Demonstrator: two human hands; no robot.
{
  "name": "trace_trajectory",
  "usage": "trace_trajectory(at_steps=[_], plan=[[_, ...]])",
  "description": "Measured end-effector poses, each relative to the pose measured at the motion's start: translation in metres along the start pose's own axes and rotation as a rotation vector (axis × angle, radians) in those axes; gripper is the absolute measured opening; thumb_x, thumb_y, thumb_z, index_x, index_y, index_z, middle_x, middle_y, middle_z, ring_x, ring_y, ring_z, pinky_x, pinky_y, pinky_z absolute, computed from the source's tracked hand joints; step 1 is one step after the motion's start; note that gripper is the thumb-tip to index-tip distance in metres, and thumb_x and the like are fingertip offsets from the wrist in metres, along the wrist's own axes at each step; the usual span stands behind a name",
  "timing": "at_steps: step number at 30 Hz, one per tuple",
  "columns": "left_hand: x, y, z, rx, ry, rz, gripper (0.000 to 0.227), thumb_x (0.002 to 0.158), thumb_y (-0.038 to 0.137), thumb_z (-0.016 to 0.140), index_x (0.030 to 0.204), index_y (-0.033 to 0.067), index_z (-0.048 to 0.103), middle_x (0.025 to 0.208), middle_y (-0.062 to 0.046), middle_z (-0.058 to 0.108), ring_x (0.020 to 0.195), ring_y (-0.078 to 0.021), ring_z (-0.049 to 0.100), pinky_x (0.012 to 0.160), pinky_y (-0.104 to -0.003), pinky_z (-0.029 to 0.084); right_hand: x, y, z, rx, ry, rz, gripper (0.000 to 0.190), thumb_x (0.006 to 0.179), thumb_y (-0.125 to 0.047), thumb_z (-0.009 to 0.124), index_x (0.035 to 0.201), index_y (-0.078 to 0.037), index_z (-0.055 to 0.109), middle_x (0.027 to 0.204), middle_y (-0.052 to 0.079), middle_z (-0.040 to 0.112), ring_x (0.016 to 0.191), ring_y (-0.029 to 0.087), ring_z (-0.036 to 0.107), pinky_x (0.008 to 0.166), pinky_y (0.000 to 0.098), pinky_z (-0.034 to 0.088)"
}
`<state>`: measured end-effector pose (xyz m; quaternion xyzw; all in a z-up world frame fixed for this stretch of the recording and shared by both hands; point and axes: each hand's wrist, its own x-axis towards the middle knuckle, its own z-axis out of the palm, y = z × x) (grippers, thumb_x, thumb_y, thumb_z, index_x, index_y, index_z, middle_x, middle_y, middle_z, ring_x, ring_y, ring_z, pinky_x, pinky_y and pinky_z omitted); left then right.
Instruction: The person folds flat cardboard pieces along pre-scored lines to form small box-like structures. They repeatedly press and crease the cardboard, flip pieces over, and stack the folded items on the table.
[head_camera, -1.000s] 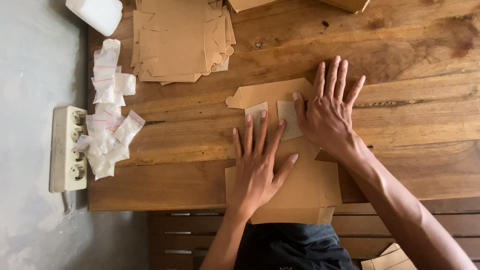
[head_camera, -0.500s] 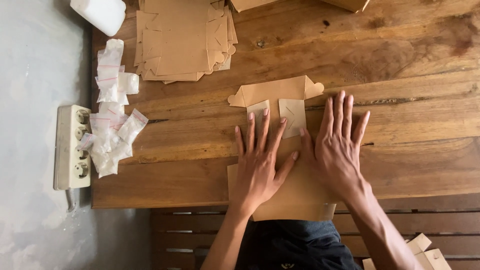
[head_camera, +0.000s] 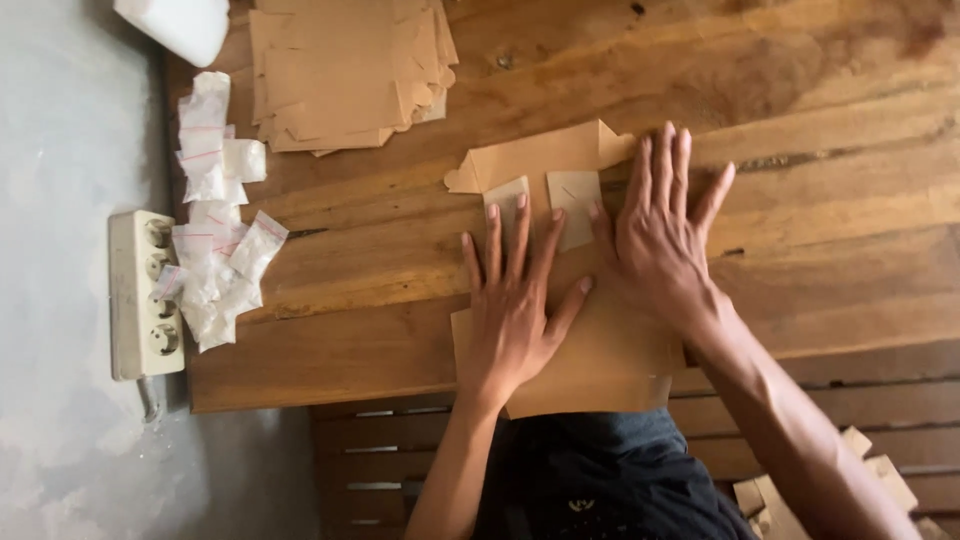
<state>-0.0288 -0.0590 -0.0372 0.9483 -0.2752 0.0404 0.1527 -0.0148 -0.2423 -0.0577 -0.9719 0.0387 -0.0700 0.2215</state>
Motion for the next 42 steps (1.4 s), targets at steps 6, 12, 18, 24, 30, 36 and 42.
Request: trace_trajectory(at_steps=[6, 12, 18, 24, 30, 36, 42], plan=[[0.001, 0.001, 0.003, 0.013, 0.019, -0.004, 0.071, 0.106, 0.057, 0.047, 0.164, 0.0209, 0.030, 0.173, -0.014, 0.016, 0.161, -0.0414, 0.015, 0.128, -0.067, 0.017, 0.041, 0.007, 0.003, -0.018, -0.069, 0.050, 0.083, 0.109, -0.046, 0.026, 0.161, 0.015, 0.008, 0.169, 0.029, -0.006, 0.156, 0.039, -0.011, 0.113, 0.0736, -0.016], [0.001, 0.000, 0.003, 0.011, 0.009, -0.002, 0.073, 0.106, 0.057, 0.050, 0.165, 0.0213, 0.027, 0.174, -0.014, 0.016, 0.162, -0.0414, 0.013, 0.128, -0.066, 0.017, 0.048, 0.012, 0.007, -0.018, -0.045, 0.046, 0.084, 0.110, -0.047, 0.028, 0.161, 0.016, 0.009, 0.169, 0.030, -0.004, 0.156, 0.040, -0.010, 0.114, 0.0722, -0.016], [0.002, -0.001, 0.003, -0.040, -0.008, -0.010, 0.072, 0.106, 0.057, 0.046, 0.165, 0.0205, 0.027, 0.174, -0.016, 0.014, 0.162, -0.0419, 0.011, 0.128, -0.067, 0.014, 0.031, 0.005, -0.001, -0.014, -0.084, 0.030, 0.083, 0.108, -0.045, 0.030, 0.160, 0.015, 0.005, 0.169, 0.031, -0.004, 0.157, 0.040, -0.010, 0.116, 0.0697, -0.015], [0.000, -0.005, -0.006, -0.426, 0.058, -0.050, 0.074, 0.104, 0.029, 0.059, 0.161, 0.0038, 0.019, 0.171, -0.031, 0.007, 0.163, -0.0423, 0.007, 0.129, -0.065, 0.012, 0.005, -0.018, -0.006, 0.027, -0.123, -0.130, 0.095, 0.081, -0.003, 0.048, 0.168, -0.010, 0.010, 0.168, 0.031, -0.010, 0.155, 0.042, -0.016, 0.110, 0.0774, -0.018], [-0.002, -0.022, 0.008, -0.925, 0.222, -0.172, 0.060, 0.105, 0.002, 0.036, 0.159, -0.0057, 0.010, 0.168, -0.028, 0.020, 0.158, -0.0350, 0.030, 0.131, -0.044, 0.026, -0.008, -0.041, 0.011, 0.115, -0.100, -0.415, 0.058, 0.104, -0.017, 0.047, 0.160, -0.028, 0.040, 0.172, 0.015, 0.020, 0.160, 0.040, 0.014, 0.122, 0.0716, 0.003], [-0.011, -0.038, 0.019, -0.220, 0.211, -0.404, 0.066, 0.110, 0.024, 0.037, 0.161, -0.0084, 0.009, 0.171, -0.029, 0.005, 0.161, -0.0446, 0.001, 0.132, -0.058, 0.003, -0.012, -0.043, 0.010, 0.084, -0.068, -0.437, 0.065, 0.093, -0.004, 0.048, 0.156, -0.020, 0.049, 0.169, 0.019, 0.031, 0.159, 0.040, 0.021, 0.126, 0.0644, 0.006], [0.016, -0.042, 0.033, 0.101, 0.151, -0.436, 0.074, 0.110, 0.036, 0.034, 0.158, -0.0161, 0.013, 0.166, -0.038, 0.004, 0.158, -0.0497, 0.002, 0.129, -0.062, 0.002, -0.011, -0.038, 0.011, 0.074, -0.100, -0.446, 0.074, 0.089, 0.000, 0.050, 0.159, -0.021, 0.043, 0.171, 0.017, 0.026, 0.160, 0.040, 0.017, 0.125, 0.0671, 0.007]])
